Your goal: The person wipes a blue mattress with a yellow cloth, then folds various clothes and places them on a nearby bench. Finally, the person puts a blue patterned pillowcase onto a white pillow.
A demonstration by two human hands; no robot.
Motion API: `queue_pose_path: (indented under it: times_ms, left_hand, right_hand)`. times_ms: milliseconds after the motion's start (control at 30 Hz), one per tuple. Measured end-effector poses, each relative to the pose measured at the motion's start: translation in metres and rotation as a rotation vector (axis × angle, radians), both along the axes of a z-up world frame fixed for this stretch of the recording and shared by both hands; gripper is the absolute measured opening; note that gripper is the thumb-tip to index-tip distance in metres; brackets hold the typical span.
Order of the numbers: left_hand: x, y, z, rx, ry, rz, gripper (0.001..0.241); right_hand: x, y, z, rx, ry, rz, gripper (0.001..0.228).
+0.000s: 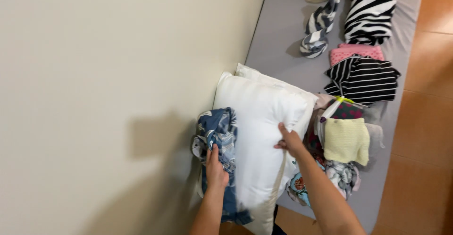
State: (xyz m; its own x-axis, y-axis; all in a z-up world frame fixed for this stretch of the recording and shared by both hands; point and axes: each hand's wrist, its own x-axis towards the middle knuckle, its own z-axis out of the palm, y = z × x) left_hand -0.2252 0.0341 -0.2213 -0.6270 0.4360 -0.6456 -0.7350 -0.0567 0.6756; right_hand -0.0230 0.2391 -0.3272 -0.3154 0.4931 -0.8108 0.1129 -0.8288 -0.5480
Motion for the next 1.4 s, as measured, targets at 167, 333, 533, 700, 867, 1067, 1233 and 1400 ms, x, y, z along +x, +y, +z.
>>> queue_pose_path:
  times_ms: [167,333,533,700,867,1067,1233,1400]
  left_hand:
    - [0.004,-0.013,0.039,0.045,0.109,0.010,0.055]
    - [-0.004,-0.042,0.108,0.027,0.190,0.000,0.052]
    - [-0.004,-0.065,0.185,0.270,0.278,-0.056,0.045]
    - [-0.008,-0.074,0.226,0.388,0.303,-0.098,0.039]
    - [-0.018,-0.080,0.214,0.415,0.335,-0.102,0.036]
    - [-0.029,-0.074,0.250,0.379,0.240,-0.064,0.035]
    - [-0.050,-0.054,0.222,0.397,0.259,-0.109,0.034]
    - [-0.049,-0.037,0.220,0.154,0.558,-0.370,0.064]
  right_hand:
    - [-0.034,-0.075,0.117,0.103,0.169,0.082,0.057]
    - [-0.051,-0.131,0.210,0.143,0.383,0.112,0.046]
    - [-0.038,-0.136,0.295,0.349,0.479,0.217,0.045]
    - [-0.021,-0.139,0.338,0.479,0.307,0.152,0.034]
    - [0.014,-0.149,0.315,0.671,0.142,0.243,0.036]
    - [0.061,-0.185,0.258,0.877,-0.172,0.489,0.033]
    - [0.085,-0.196,0.226,1.019,-0.224,0.499,0.033]
    - [0.094,-0.222,0.251,0.948,-0.450,0.655,0.042]
